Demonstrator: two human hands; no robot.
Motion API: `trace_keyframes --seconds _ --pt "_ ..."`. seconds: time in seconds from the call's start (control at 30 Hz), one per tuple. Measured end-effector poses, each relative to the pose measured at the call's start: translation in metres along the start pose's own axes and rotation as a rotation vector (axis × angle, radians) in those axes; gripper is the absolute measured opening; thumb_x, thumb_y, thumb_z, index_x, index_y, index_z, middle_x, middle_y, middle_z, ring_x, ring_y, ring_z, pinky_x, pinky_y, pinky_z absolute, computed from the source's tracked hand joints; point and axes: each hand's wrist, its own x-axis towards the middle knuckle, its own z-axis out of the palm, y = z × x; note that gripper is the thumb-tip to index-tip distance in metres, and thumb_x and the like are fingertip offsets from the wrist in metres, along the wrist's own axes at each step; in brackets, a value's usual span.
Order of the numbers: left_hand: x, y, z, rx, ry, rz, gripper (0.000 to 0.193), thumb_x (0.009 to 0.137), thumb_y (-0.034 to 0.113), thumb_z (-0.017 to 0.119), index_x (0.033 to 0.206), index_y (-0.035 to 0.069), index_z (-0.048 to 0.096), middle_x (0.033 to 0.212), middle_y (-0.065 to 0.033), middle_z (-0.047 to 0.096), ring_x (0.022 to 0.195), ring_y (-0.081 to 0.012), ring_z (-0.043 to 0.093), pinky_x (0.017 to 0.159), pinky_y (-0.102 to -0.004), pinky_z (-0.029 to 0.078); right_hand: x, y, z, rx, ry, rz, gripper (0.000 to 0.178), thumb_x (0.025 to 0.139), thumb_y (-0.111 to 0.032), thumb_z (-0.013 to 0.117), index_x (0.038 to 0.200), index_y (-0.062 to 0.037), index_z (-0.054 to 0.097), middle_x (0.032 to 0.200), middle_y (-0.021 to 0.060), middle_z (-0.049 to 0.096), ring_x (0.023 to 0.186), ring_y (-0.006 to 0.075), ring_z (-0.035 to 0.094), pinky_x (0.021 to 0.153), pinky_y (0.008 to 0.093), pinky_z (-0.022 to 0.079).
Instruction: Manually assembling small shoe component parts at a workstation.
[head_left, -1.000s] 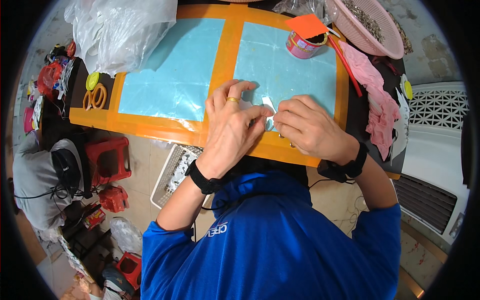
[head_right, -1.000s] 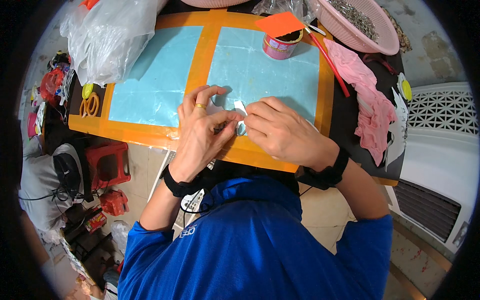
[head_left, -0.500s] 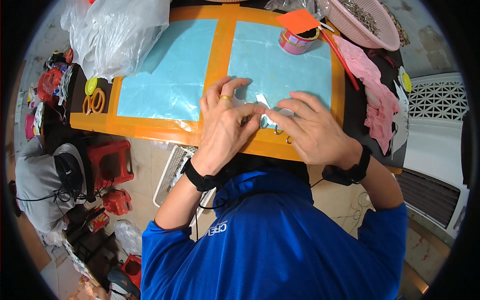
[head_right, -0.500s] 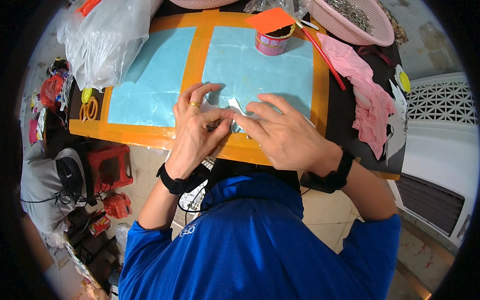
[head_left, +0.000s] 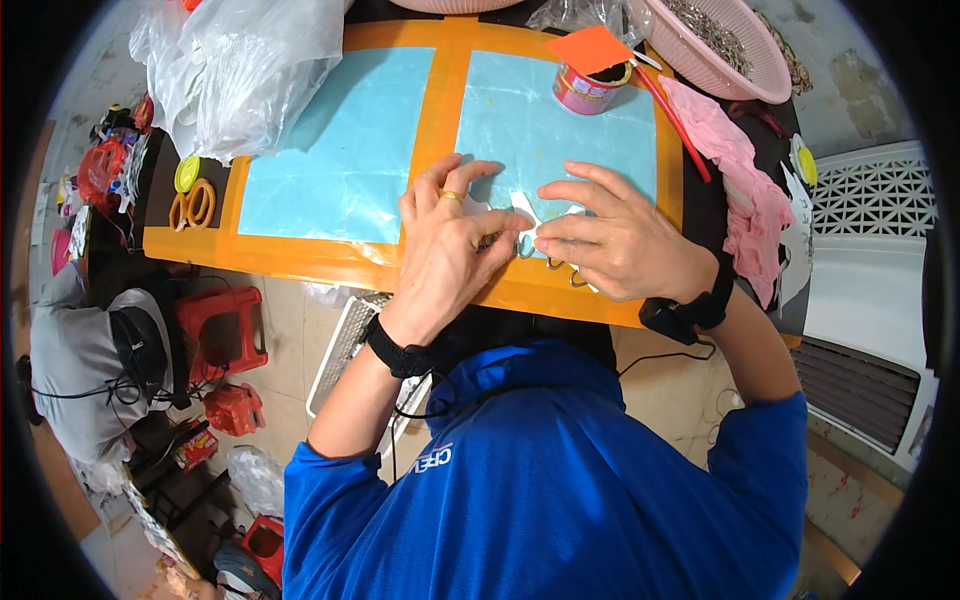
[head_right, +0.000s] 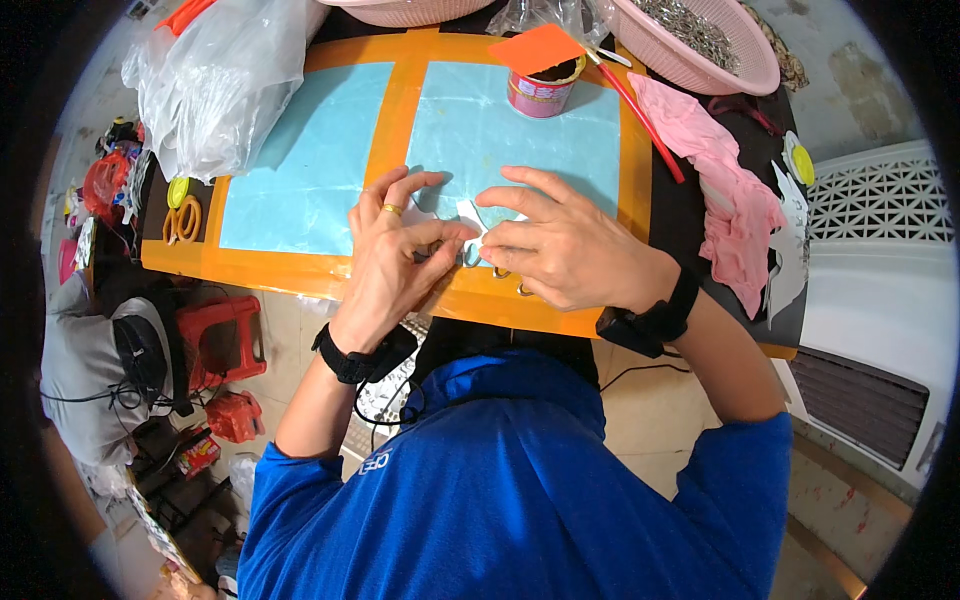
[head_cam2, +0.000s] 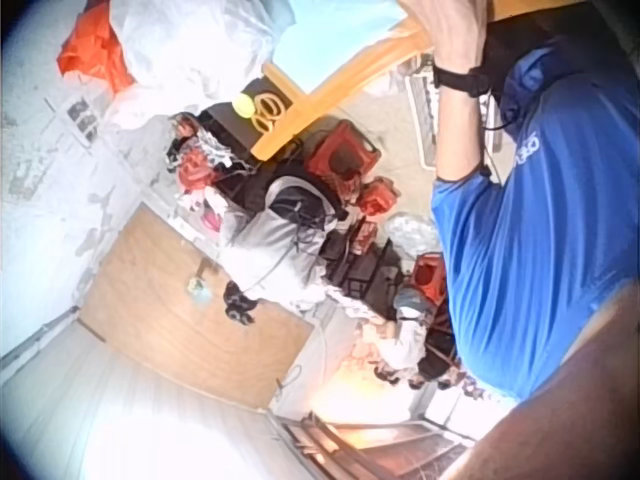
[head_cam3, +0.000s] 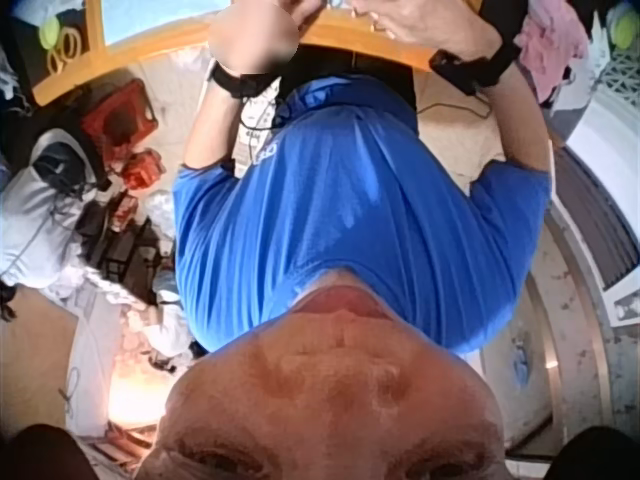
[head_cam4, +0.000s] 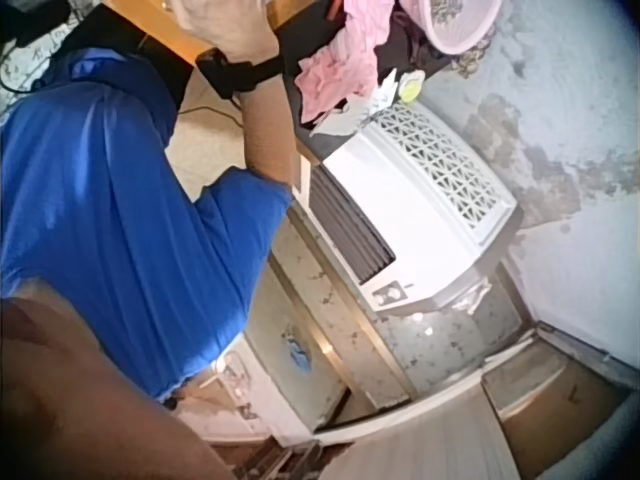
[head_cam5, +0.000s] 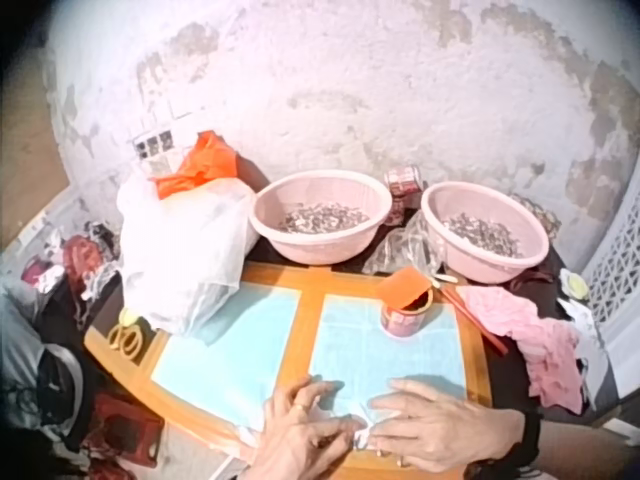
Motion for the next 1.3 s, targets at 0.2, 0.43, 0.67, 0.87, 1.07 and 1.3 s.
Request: trace_keyframes --seconds 0.2,0.43,0.67,0.87,1.07,1.3 --pt "0.000 -0.002 0.001 0.008 0.015 0.005 0.020 0.084 0.016 0.084 0.102 0.024 0.088 0.147 -0.0070 0.064 0.145 -0.0399 0.045 0.118 -0.0527 0.035 0.002 0.007 0.000 -0.004 -0.040 -0.050 0.033 0.073 -0.011 0.079 0.105 -0.0052 0.077 0.122 0.0058 0.072 0.135 0.0294 0.059 0.125 0.0514 0.041" --pt "0.001 0.000 0.000 -0.005 -0.001 -0.032 0.017 0.082 0.016 0.085 0.099 0.018 0.086 0.152 -0.0081 0.059 0.147 -0.0416 0.043 0.119 -0.0541 0.035 0.002 0.007 0.002 0.131 -0.050 -0.038 0.036 0.073 -0.004 0.078 0.108 0.0029 0.074 0.135 0.0158 0.067 0.132 0.0321 0.062 0.117 0.0453 0.049" --pt "0.004 0.001 0.004 -0.018 0.041 -0.075 0.021 0.082 0.015 0.087 0.102 0.013 0.079 0.150 -0.0093 0.059 0.148 -0.0415 0.041 0.119 -0.0547 0.036 -0.006 0.017 0.016 0.205 0.013 -0.119 0.041 0.072 0.001 0.076 0.113 0.0081 0.073 0.130 0.0184 0.071 0.126 0.0362 0.067 0.112 0.0436 0.054" --pt "-0.005 0.003 0.005 -0.002 0.058 -0.118 0.024 0.088 0.010 0.083 0.109 0.007 0.073 0.148 -0.0124 0.057 0.144 -0.0387 0.044 0.118 -0.0513 0.039 -0.003 0.017 0.017 0.251 0.037 -0.125 0.038 0.072 0.002 0.072 0.109 0.0093 0.072 0.119 0.0193 0.074 0.118 0.0379 0.069 0.110 0.0451 0.055" --pt "-0.016 -0.001 -0.007 -0.169 0.206 -0.218 0.018 0.091 0.007 0.079 0.107 0.012 0.079 0.142 -0.0114 0.063 0.143 -0.0399 0.044 0.117 -0.0528 0.040 -0.004 0.016 0.019 0.244 0.038 -0.102 0.036 0.073 0.007 0.071 0.108 0.0063 0.075 0.124 0.0172 0.076 0.118 0.0327 0.071 0.109 0.0467 0.056" --pt "-0.008 0.009 -0.017 0.160 0.044 0.115 0.020 0.076 0.009 0.090 0.094 0.014 0.083 0.140 -0.0026 0.067 0.142 -0.0368 0.049 0.115 -0.0523 0.042 -0.005 0.017 0.021 0.220 0.098 -0.103 0.027 0.076 0.001 0.068 0.101 0.0038 0.077 0.116 0.0129 0.077 0.111 0.0292 0.072 0.112 0.0463 0.051"
